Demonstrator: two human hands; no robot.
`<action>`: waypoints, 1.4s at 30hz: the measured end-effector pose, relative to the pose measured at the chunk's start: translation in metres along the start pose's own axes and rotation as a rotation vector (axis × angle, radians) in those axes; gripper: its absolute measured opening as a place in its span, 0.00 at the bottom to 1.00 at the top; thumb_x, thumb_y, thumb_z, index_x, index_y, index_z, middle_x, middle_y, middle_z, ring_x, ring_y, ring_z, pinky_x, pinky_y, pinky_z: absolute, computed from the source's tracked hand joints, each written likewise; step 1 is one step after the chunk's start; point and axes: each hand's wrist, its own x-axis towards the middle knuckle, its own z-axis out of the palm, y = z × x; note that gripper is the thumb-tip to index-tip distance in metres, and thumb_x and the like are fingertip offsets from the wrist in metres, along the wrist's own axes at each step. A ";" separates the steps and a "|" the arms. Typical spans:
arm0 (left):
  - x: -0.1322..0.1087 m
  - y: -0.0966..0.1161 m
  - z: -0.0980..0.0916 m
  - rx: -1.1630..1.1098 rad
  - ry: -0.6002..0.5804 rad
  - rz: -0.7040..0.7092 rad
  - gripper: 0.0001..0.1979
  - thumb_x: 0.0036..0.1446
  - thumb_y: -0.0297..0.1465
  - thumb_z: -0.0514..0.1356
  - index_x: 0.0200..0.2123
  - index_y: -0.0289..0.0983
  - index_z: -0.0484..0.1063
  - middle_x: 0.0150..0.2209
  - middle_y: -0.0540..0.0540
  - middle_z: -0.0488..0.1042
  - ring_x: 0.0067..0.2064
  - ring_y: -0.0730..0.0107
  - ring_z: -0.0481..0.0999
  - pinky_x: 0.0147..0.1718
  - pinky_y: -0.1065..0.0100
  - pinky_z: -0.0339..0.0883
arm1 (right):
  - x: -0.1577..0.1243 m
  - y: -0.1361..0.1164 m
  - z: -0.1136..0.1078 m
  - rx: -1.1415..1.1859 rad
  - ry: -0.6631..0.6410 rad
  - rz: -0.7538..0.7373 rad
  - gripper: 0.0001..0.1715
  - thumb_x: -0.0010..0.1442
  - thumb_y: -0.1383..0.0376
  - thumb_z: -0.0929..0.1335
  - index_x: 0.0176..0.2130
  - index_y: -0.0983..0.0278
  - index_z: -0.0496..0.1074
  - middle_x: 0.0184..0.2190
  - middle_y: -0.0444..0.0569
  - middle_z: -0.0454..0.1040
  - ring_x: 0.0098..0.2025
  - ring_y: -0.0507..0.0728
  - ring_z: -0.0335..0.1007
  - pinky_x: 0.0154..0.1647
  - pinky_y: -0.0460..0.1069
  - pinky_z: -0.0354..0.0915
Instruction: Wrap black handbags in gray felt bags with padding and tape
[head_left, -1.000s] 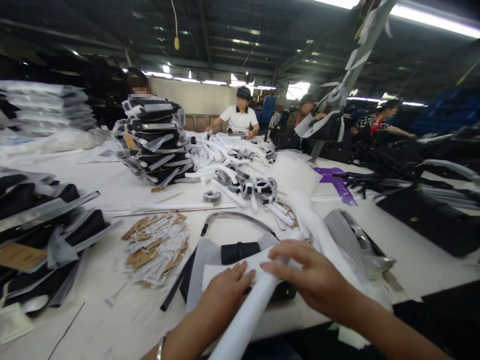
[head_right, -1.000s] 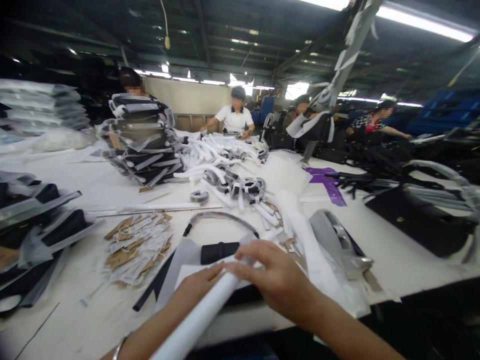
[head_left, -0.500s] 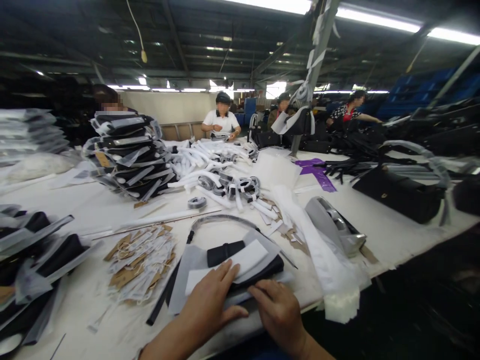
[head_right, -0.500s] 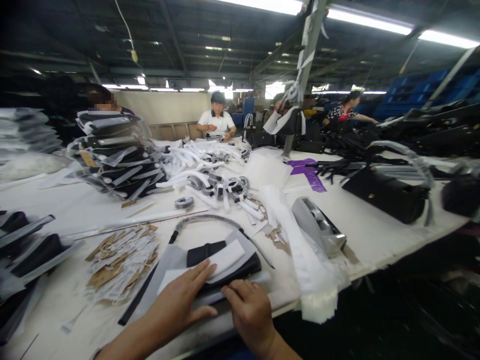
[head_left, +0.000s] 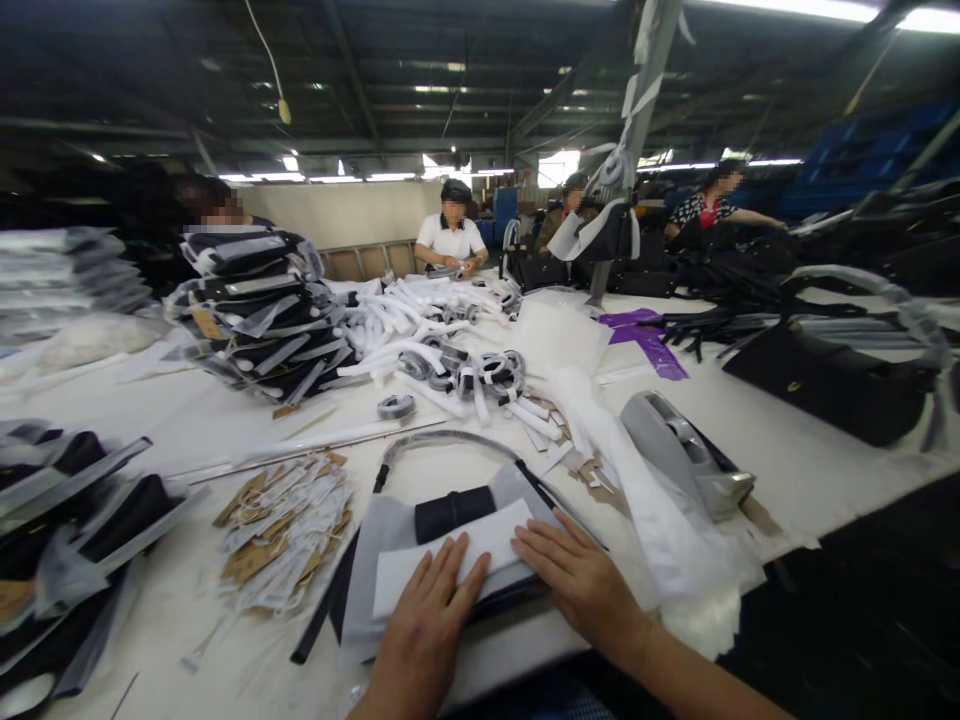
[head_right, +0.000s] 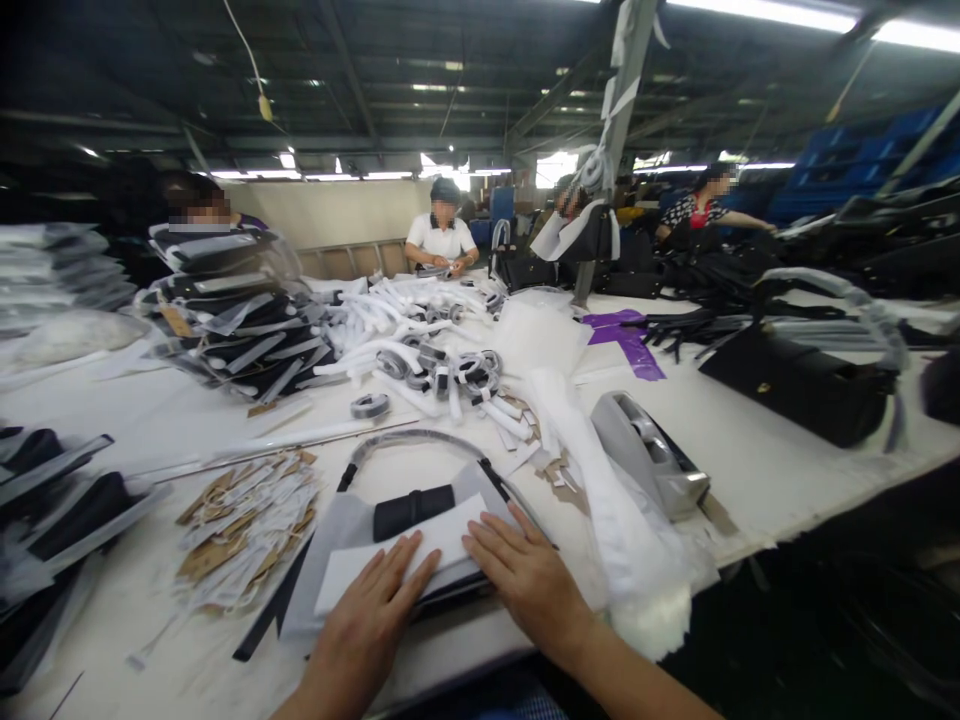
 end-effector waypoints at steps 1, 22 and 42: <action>0.001 0.001 -0.001 0.019 0.003 0.007 0.38 0.55 0.14 0.48 0.67 0.43 0.55 0.66 0.42 0.61 0.65 0.61 0.64 0.57 0.58 0.68 | -0.005 0.004 0.008 0.014 0.019 -0.004 0.29 0.64 0.77 0.61 0.62 0.66 0.66 0.58 0.51 0.72 0.61 0.60 0.66 0.68 0.63 0.55; 0.034 0.040 0.006 0.093 0.087 0.023 0.29 0.63 0.20 0.45 0.66 0.39 0.58 0.62 0.41 0.68 0.64 0.58 0.66 0.59 0.53 0.65 | -0.056 -0.028 0.010 0.267 0.319 0.534 0.21 0.65 0.71 0.65 0.57 0.59 0.70 0.56 0.51 0.73 0.60 0.61 0.67 0.60 0.59 0.68; 0.023 0.020 0.004 0.098 0.071 0.076 0.31 0.63 0.21 0.48 0.69 0.39 0.53 0.68 0.39 0.58 0.68 0.58 0.59 0.64 0.53 0.57 | -0.018 -0.033 -0.021 1.630 0.148 1.157 0.22 0.59 0.56 0.72 0.52 0.60 0.71 0.50 0.53 0.76 0.54 0.63 0.73 0.58 0.61 0.67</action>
